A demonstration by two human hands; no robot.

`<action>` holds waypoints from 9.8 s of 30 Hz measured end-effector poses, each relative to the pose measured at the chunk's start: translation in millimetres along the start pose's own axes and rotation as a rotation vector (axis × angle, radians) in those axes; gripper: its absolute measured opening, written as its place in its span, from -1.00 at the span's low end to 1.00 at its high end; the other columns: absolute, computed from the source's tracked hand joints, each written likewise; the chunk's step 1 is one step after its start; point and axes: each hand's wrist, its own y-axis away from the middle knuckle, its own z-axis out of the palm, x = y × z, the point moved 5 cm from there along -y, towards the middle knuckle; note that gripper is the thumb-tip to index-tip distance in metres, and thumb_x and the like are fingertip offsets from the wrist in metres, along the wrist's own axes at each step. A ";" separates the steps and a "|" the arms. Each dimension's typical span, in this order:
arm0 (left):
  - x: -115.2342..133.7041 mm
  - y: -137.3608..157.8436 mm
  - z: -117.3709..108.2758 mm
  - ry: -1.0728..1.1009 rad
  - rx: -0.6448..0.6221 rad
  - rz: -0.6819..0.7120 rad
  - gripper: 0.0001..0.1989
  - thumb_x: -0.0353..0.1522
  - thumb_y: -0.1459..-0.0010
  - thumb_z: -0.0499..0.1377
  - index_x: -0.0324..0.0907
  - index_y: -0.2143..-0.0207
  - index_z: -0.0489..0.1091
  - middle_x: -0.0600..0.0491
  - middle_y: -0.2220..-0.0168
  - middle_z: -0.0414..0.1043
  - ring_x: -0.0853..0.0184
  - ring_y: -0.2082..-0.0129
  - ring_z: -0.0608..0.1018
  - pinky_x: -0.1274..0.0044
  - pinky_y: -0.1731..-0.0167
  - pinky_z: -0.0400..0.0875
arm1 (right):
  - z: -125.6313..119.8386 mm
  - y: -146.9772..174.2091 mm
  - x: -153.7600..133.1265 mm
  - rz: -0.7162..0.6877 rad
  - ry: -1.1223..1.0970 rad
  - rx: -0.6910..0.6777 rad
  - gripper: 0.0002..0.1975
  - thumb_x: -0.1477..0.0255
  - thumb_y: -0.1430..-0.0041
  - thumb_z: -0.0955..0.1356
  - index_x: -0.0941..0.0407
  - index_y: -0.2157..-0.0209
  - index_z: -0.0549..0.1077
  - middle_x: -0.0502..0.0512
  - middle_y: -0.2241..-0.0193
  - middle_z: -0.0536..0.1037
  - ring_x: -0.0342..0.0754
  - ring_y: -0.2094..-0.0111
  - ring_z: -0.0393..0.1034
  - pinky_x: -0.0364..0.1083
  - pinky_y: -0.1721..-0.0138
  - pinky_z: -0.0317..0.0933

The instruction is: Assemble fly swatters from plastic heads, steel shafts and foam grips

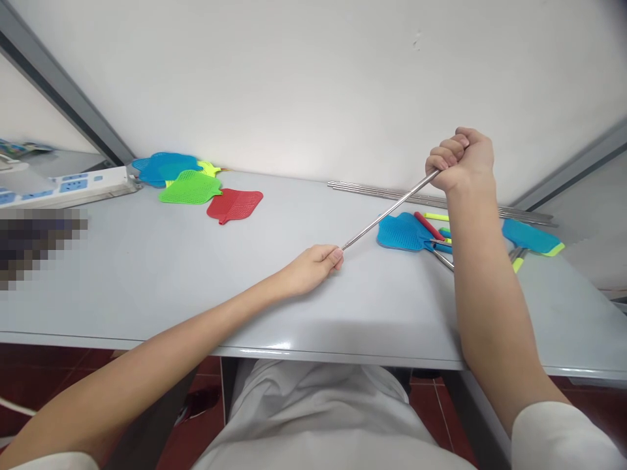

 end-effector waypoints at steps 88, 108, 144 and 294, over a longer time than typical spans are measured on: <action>-0.2 6.5 8.3 0.335 -0.137 -0.251 -0.66 -0.15 -0.13 -0.09 -0.20 0.56 0.06 0.24 0.65 -0.16 0.59 0.71 -0.06 0.70 0.75 -0.17 | -3.9 -6.4 28.2 0.047 0.035 0.076 -0.72 0.55 0.04 0.13 0.11 0.62 -0.20 -0.18 0.83 -0.19 -0.29 0.83 -0.27 -0.28 0.85 -0.28; -1.5 6.7 8.2 0.330 -0.131 -0.268 -0.68 -0.17 -0.14 -0.08 -0.21 0.54 0.08 0.24 0.65 -0.14 0.60 0.71 -0.03 0.72 0.75 -0.14 | -4.9 -6.7 32.3 0.040 0.016 0.082 -0.71 0.55 0.07 0.14 0.11 0.64 -0.18 -0.18 0.85 -0.16 -0.29 0.82 -0.27 -0.27 0.85 -0.29; -7.1 9.4 8.2 0.356 -0.169 -0.366 -0.65 -0.12 -0.10 -0.07 -0.18 0.57 0.06 0.25 0.67 -0.16 0.60 0.75 -0.07 0.72 0.81 -0.22 | -14.8 -4.7 78.8 0.201 0.017 0.155 -0.69 0.55 0.03 0.16 0.12 0.66 -0.16 -0.19 0.87 -0.13 -0.29 0.84 -0.25 -0.28 0.85 -0.27; 8.7 20.4 29.0 0.266 -0.572 -0.234 -0.63 -0.13 -0.15 -0.14 -0.21 0.52 0.14 0.23 0.70 -0.05 0.57 0.74 0.05 0.64 0.75 0.00 | -37.2 86.0 64.6 0.117 -0.050 0.146 -0.67 0.57 0.07 0.16 0.11 0.64 -0.22 -0.16 0.79 -0.20 -0.26 0.78 -0.26 -0.24 0.79 -0.24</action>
